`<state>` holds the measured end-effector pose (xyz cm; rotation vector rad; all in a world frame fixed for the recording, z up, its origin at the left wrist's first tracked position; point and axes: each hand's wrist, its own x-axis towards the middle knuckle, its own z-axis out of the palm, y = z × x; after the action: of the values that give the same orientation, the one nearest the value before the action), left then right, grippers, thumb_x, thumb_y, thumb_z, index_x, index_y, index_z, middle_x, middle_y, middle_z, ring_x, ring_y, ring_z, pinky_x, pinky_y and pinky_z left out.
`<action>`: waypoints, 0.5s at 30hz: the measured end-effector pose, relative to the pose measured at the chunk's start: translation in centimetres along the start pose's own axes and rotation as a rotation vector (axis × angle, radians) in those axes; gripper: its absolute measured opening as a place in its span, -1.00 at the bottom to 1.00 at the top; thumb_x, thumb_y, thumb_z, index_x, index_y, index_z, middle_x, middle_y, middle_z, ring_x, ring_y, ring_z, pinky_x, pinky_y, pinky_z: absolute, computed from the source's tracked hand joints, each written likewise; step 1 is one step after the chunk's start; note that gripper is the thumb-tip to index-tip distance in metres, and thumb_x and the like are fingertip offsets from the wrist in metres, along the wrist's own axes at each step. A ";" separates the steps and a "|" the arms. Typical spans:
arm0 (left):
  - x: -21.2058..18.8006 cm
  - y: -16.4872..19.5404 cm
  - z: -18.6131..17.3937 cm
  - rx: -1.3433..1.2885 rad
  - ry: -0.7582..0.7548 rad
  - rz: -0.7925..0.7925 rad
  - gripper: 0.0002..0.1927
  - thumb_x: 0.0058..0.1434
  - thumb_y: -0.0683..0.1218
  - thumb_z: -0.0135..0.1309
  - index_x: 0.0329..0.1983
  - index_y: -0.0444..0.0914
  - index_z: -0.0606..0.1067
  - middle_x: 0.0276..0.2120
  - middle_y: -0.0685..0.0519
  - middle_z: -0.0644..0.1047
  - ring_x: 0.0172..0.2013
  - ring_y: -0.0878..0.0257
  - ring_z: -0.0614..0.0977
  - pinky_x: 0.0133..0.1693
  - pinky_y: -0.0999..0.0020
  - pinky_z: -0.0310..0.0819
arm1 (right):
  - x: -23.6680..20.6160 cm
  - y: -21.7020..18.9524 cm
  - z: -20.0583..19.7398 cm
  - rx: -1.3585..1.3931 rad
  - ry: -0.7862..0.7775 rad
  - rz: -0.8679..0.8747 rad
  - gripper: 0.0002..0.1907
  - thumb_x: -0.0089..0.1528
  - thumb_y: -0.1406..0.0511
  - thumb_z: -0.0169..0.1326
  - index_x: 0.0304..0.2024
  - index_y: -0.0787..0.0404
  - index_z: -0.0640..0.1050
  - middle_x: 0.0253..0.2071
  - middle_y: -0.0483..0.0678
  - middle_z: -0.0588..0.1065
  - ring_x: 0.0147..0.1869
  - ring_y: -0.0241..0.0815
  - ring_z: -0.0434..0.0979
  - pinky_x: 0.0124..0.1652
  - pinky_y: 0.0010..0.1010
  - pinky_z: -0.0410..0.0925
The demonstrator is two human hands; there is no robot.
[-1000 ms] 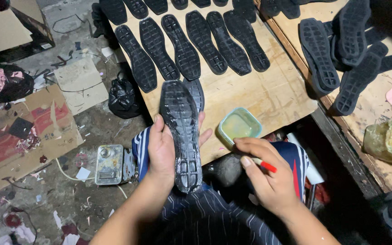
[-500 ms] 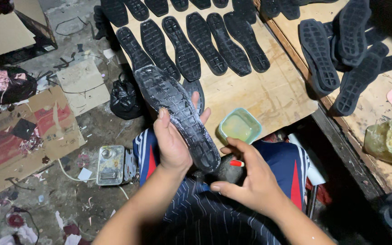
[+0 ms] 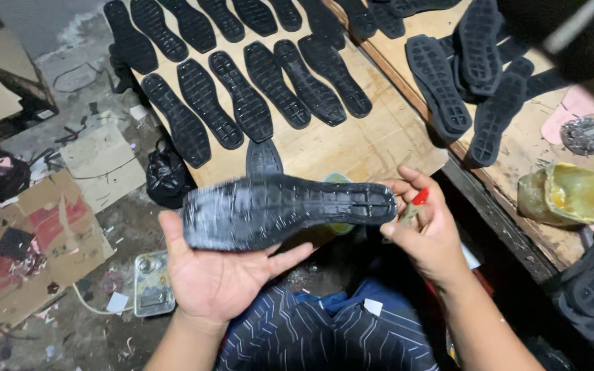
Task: The person sits between work tables and uses a brush to apply adhesive from a small container onto the tread side of rubber shoe soles, coating each sole and placing it on a board with other finished soles. They pick up new soles one at a time and repeat the brushing process.
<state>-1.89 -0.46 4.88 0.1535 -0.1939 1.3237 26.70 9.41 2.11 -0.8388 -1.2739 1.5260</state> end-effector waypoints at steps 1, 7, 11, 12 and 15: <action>0.1 0.1 -0.1 -0.076 -0.005 -0.052 0.16 0.20 0.67 -0.48 0.58 -0.23 0.03 0.50 -0.23 0.18 0.49 -0.27 0.17 0.39 -0.53 -0.07 | 0.4 -0.4 -0.7 0.046 -0.001 -0.003 -0.09 0.05 0.49 0.16 0.44 0.29 0.14 0.25 0.15 0.41 0.26 -0.11 0.48 0.21 -0.30 0.35; 1.7 -0.4 -2.8 0.009 0.133 -0.412 0.38 0.09 0.73 -0.33 0.57 -0.44 -0.11 0.48 -0.30 0.08 0.45 -0.21 0.15 0.25 -0.58 -0.01 | 2.3 -1.7 -2.3 0.213 -0.071 0.007 -0.13 0.07 0.51 0.09 0.45 0.30 0.15 0.35 0.26 0.36 0.30 -0.05 0.48 0.20 -0.27 0.37; 4.2 -2.3 -4.4 -0.069 0.009 -0.532 0.27 0.19 0.62 -0.22 0.61 -0.42 -0.07 0.50 -0.34 0.15 0.47 -0.22 0.23 0.25 -0.44 0.17 | 2.9 0.1 -3.9 0.168 -0.037 0.001 -0.20 0.10 0.51 0.06 0.41 0.31 0.19 0.36 0.18 0.35 0.25 -0.12 0.49 0.11 -0.30 0.40; 4.9 -2.8 -4.7 -0.093 -0.013 -0.538 0.22 0.22 0.58 -0.20 0.62 -0.40 -0.04 0.50 -0.35 0.17 0.45 -0.23 0.26 0.26 -0.41 0.23 | 3.0 0.9 -4.7 0.136 -0.001 -0.012 -0.23 0.10 0.52 0.05 0.39 0.31 0.20 0.37 0.13 0.34 0.24 -0.16 0.48 0.09 -0.31 0.40; 7.7 -3.6 -5.2 0.161 0.096 -0.413 0.11 0.30 0.51 -0.22 0.55 -0.44 0.00 0.42 -0.37 0.24 0.40 -0.17 0.31 0.32 -0.20 0.32 | 4.0 4.1 -8.2 0.344 0.182 -0.026 -0.48 0.29 0.44 0.04 0.31 0.47 0.40 0.25 0.13 0.44 0.05 -0.14 0.47 0.01 -0.32 0.35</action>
<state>3.71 7.08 1.58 0.2513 0.0270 0.9311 31.98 15.81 -3.41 -0.7133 -0.8559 1.5525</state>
